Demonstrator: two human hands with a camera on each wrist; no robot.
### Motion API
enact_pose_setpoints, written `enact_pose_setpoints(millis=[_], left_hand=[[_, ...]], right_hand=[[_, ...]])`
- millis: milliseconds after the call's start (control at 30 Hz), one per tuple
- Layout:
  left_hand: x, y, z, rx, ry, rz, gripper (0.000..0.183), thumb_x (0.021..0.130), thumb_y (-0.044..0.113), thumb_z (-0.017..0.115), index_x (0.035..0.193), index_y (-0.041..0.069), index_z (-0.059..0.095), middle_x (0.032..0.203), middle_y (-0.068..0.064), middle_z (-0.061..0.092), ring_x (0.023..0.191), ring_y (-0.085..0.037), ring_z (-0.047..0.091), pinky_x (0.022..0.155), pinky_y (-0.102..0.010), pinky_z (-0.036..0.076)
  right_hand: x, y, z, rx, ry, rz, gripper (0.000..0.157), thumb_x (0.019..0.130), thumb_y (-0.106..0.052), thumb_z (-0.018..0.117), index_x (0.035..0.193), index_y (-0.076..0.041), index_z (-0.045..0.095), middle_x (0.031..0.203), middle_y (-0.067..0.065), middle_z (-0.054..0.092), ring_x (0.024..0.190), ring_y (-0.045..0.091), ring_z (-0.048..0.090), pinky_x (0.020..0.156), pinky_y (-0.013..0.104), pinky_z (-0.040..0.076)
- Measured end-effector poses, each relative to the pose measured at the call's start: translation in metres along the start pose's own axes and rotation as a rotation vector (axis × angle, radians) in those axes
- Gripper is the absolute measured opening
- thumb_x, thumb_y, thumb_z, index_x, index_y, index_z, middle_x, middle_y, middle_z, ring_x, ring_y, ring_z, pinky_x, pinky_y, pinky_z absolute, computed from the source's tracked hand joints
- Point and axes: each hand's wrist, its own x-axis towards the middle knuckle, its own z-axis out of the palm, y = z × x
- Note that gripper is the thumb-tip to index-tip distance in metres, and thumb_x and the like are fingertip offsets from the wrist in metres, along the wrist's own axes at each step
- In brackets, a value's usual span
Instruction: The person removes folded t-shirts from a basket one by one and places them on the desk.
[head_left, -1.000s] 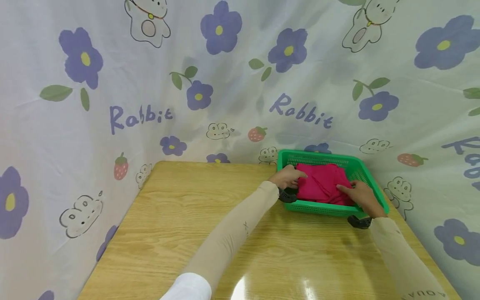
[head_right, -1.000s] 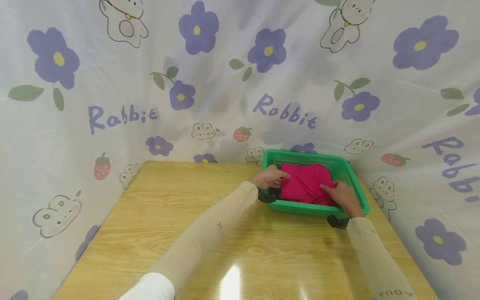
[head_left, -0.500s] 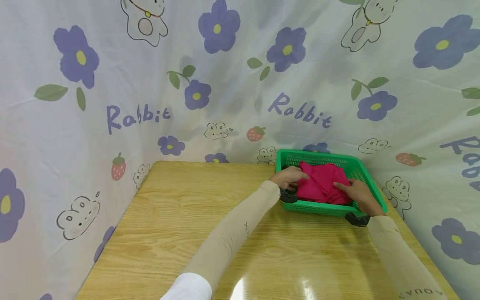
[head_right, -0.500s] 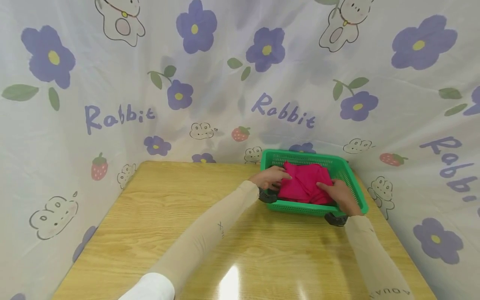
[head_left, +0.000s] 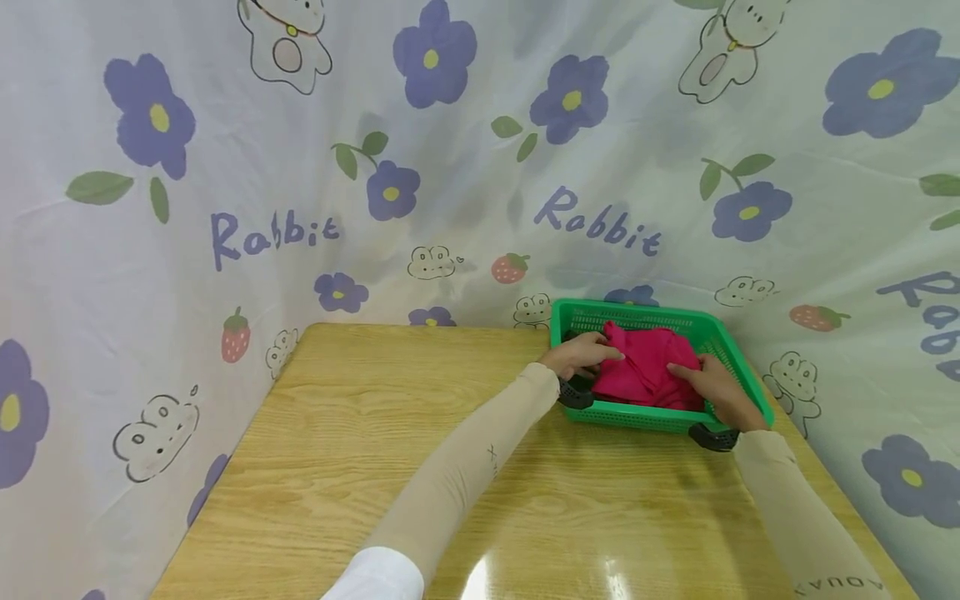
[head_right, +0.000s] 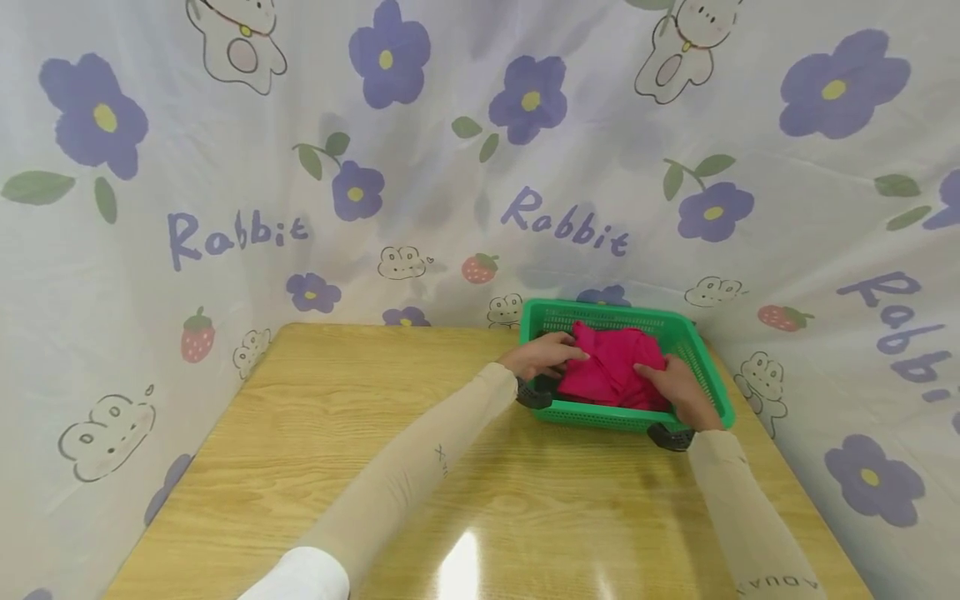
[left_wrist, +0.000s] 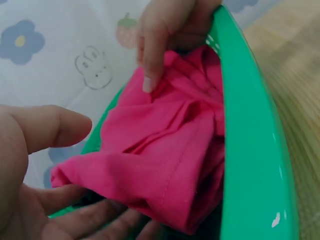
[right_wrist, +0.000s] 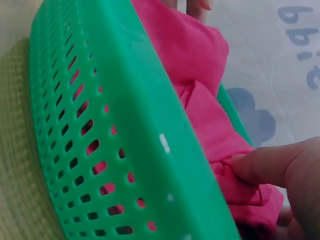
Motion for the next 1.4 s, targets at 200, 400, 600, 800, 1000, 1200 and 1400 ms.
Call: enact_pose_setpoints(millis=[200,400,600,800,1000,1200,1400], left_hand=[[0.000,-0.002,0.002,-0.015,0.000,0.089,0.070,0.102,0.015,0.065,0.158,0.026,0.025,0.162,-0.011,0.025,0.117,-0.032,0.060,0.088,-0.049,0.056],[0.000,-0.005,0.003,0.075,-0.054,0.097,0.053,0.102,0.012,0.065,0.151,0.013,0.046,0.146,-0.010,0.048,0.105,-0.023,0.062,0.091,-0.044,0.055],[0.000,-0.004,0.005,0.049,-0.039,0.039,0.054,0.099,0.016,0.069,0.149,0.009,0.050,0.143,-0.008,0.051,0.121,-0.025,0.057,0.100,-0.045,0.050],[0.000,-0.008,0.006,0.052,0.027,0.063,0.048,0.096,0.013,0.074,0.141,0.009,0.059,0.143,-0.008,0.052,0.117,-0.026,0.058,0.098,-0.045,0.051],[0.002,-0.012,0.007,0.048,0.149,0.107,0.040,0.091,0.008,0.079,0.129,0.013,0.069,0.140,-0.005,0.054,0.111,-0.021,0.058,0.092,-0.040,0.052],[0.004,-0.008,0.007,0.057,0.202,0.132,0.039,0.087,0.007,0.083,0.124,0.016,0.073,0.140,-0.003,0.056,0.109,-0.019,0.058,0.087,-0.037,0.054],[0.001,-0.001,0.009,0.072,0.203,0.136,0.040,0.088,0.007,0.082,0.125,0.015,0.072,0.137,-0.006,0.058,0.103,-0.020,0.061,0.083,-0.036,0.055]], right_hand=[[0.005,0.005,0.001,0.071,-0.018,-0.128,0.081,0.108,-0.022,0.056,0.166,-0.014,0.000,0.168,0.026,-0.008,0.151,0.053,0.001,0.114,0.073,0.018],[0.004,0.005,0.005,0.002,-0.067,-0.125,0.064,0.107,-0.026,0.058,0.162,-0.010,0.029,0.166,0.030,0.010,0.147,0.052,0.017,0.108,0.064,0.033],[0.005,0.002,0.006,-0.008,-0.065,-0.115,0.069,0.105,-0.030,0.063,0.162,-0.010,0.030,0.165,0.031,0.012,0.147,0.052,0.018,0.109,0.064,0.033],[0.006,0.001,0.007,0.010,-0.063,-0.109,0.070,0.104,-0.031,0.065,0.162,-0.011,0.031,0.165,0.030,0.014,0.143,0.048,0.025,0.102,0.053,0.039],[0.003,0.000,0.006,0.059,-0.048,-0.118,0.071,0.102,-0.030,0.068,0.161,-0.011,0.033,0.166,0.028,0.013,0.143,0.045,0.026,0.097,0.044,0.043],[0.003,0.005,-0.001,0.076,-0.002,-0.150,0.073,0.100,-0.036,0.071,0.160,-0.014,0.037,0.166,0.024,0.017,0.122,0.032,0.047,0.076,0.028,0.050],[0.001,0.007,-0.006,0.135,0.016,-0.173,0.069,0.100,-0.033,0.071,0.159,-0.014,0.039,0.161,0.023,0.025,0.073,0.012,0.056,0.061,0.029,0.050]])
